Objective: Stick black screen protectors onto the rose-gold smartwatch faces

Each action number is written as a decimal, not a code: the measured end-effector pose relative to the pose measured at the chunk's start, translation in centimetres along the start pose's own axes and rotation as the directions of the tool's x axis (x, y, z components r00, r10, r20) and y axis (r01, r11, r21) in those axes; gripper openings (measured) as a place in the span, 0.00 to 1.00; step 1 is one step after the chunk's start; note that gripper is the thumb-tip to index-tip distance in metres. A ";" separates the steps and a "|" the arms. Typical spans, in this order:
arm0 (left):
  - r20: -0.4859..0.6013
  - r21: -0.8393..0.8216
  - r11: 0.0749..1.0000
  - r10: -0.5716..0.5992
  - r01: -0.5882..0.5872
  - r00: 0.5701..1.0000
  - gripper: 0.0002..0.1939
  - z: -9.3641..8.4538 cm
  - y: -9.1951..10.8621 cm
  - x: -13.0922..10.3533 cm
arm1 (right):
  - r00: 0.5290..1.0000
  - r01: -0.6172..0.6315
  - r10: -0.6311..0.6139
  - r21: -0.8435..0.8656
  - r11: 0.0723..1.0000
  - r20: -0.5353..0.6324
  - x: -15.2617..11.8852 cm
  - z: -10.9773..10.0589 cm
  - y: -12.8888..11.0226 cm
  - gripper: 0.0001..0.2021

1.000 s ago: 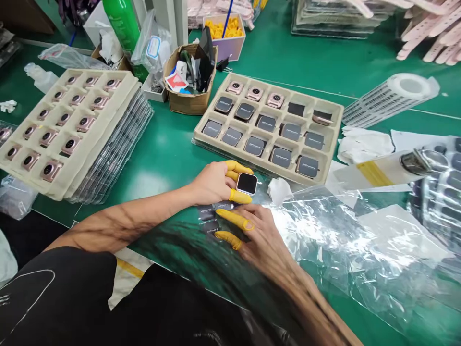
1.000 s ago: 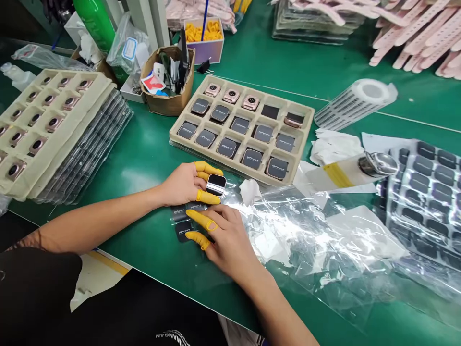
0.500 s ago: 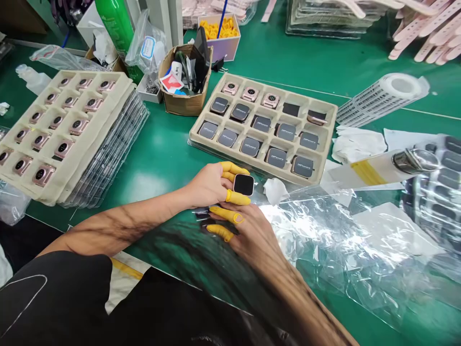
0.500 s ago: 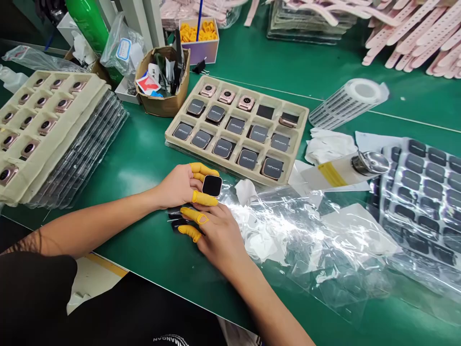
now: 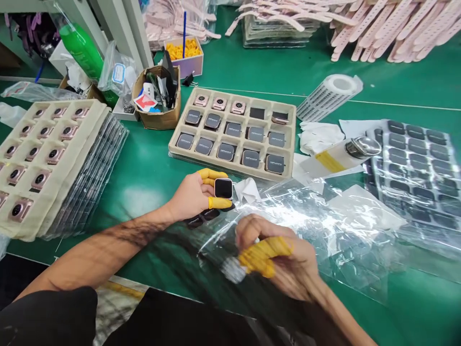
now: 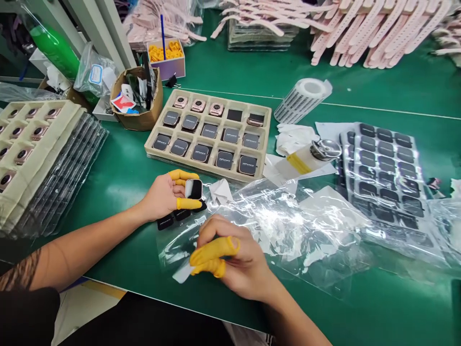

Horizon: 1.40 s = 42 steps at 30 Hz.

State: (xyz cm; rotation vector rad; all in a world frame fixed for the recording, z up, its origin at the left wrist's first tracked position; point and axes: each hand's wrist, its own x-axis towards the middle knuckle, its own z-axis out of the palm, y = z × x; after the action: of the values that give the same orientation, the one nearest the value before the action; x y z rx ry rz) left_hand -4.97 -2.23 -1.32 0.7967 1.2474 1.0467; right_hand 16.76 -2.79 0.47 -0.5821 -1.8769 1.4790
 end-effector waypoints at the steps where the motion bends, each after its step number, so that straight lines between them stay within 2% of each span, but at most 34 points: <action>1: 0.015 0.105 0.994 0.007 -0.008 1.000 0.31 0.1 0.0 -0.2 | 0.991 -0.121 0.126 0.123 0.985 -0.032 0.1 -0.5 -0.3 0.04; 2: 0.037 0.213 0.977 0.010 -0.018 0.999 0.31 0.2 0.0 -0.5 | 0.964 -0.236 0.257 0.211 0.949 -0.075 0.4 -0.8 -0.4 0.04; 3: 0.062 0.308 0.951 0.012 -0.031 0.998 0.31 0.3 0.0 -0.7 | 0.917 -0.332 0.376 0.267 0.905 -0.132 0.7 -1.1 -0.3 0.07; 5: 0.106 0.431 0.901 0.006 -0.051 0.994 0.31 0.4 0.1 -1.2 | 0.799 -0.453 0.544 0.339 0.824 -0.256 1.4 -1.5 0.6 0.17; 7: 0.132 0.471 0.880 -0.010 -0.054 0.991 0.31 0.6 0.2 -1.5 | 0.710 -0.497 0.630 0.411 0.764 -0.314 2.0 -1.6 1.7 0.22; 10: 0.134 0.476 0.879 -0.025 -0.042 0.991 0.31 0.6 0.2 -1.6 | 0.652 -0.533 0.701 0.481 0.696 -0.291 2.2 -1.5 2.6 0.23; 15: 0.143 0.477 0.875 0.015 -0.082 0.990 0.32 0.7 -0.1 -1.5 | 0.630 -0.568 0.736 0.498 0.655 -0.248 2.0 -1.0 2.5 0.24; 25: 0.142 0.533 0.841 0.019 -0.092 0.990 0.32 0.6 -0.1 -1.6 | 0.622 -0.584 0.728 0.449 0.676 -0.288 2.2 -0.6 2.7 0.24; 35: 0.160 0.544 0.833 0.018 -0.104 0.987 0.30 0.8 0.1 -1.6 | 0.651 -0.563 0.708 0.452 0.692 -0.274 1.7 -0.7 3.0 0.21; 42: 0.163 0.536 0.837 0.022 -0.107 0.986 0.29 0.8 0.2 -1.7 | 0.642 -0.581 0.716 0.434 0.689 -0.276 1.9 -0.6 2.9 0.22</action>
State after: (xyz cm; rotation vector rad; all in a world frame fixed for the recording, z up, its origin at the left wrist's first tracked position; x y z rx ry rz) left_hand -4.24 -3.67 -0.41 1.3396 1.4122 0.6615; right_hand 15.71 -0.30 -1.81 -1.4231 -1.0725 1.8468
